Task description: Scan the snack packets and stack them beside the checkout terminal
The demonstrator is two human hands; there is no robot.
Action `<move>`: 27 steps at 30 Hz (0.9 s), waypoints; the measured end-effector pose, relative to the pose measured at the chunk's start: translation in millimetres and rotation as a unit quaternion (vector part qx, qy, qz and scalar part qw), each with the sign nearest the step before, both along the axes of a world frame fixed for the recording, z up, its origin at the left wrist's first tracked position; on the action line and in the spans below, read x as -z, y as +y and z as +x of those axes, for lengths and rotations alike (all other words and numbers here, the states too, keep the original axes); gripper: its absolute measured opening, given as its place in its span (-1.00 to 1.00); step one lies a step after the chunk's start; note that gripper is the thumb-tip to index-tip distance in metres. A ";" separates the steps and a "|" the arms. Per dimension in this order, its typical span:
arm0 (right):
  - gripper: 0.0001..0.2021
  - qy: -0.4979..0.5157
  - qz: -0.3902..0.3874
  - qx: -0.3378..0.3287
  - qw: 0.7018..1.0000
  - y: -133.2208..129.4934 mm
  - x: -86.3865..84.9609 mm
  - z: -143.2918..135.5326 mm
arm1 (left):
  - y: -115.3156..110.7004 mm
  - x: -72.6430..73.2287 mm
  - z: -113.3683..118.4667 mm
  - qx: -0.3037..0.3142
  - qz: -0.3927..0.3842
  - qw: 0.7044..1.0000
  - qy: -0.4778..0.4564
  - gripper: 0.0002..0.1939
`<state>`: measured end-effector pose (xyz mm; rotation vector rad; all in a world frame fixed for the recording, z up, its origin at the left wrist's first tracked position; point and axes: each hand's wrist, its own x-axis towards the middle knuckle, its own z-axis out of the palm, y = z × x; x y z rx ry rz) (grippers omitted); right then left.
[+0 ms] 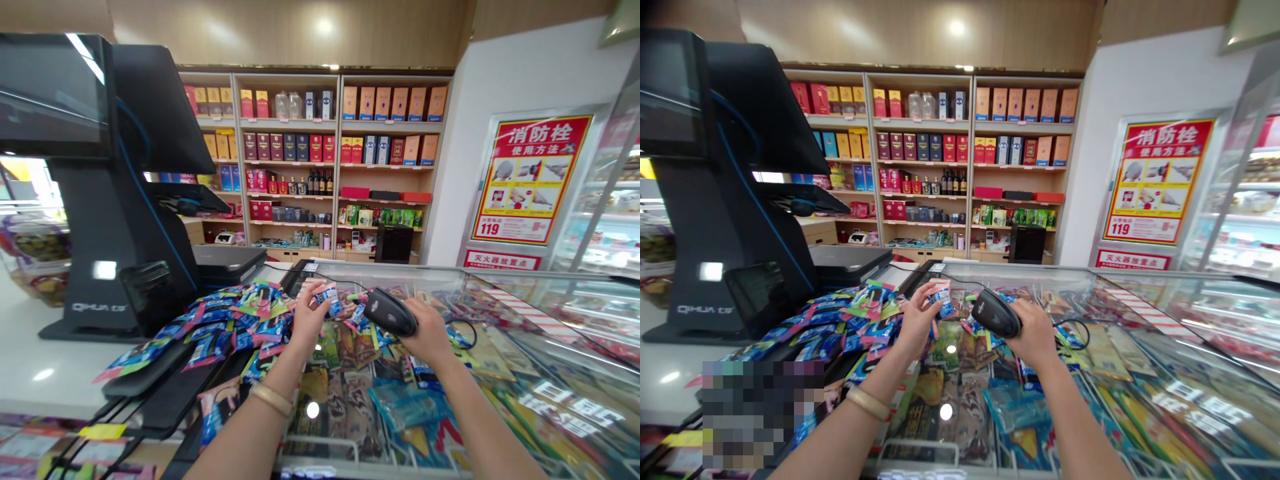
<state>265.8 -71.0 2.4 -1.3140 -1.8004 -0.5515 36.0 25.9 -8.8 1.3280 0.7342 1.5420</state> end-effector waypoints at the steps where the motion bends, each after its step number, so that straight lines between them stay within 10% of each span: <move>1: -0.82 -0.004 -0.009 -0.003 1.000 -0.7 -0.8 -0.9 | 1.6 0.4 -1.3 -0.010 0.006 1.000 0.021 -0.48; 21: -0.88 -0.057 -0.085 -0.021 0.995 -6.4 -7.7 -22.3 | 13.0 8.2 -9.6 -0.115 0.107 0.966 0.207 -0.64; 27: -0.80 -0.049 -0.059 -0.005 0.997 -5.2 -6.6 -16.9 | 5.6 -1.2 -12.4 -0.190 0.203 0.903 0.329 -0.60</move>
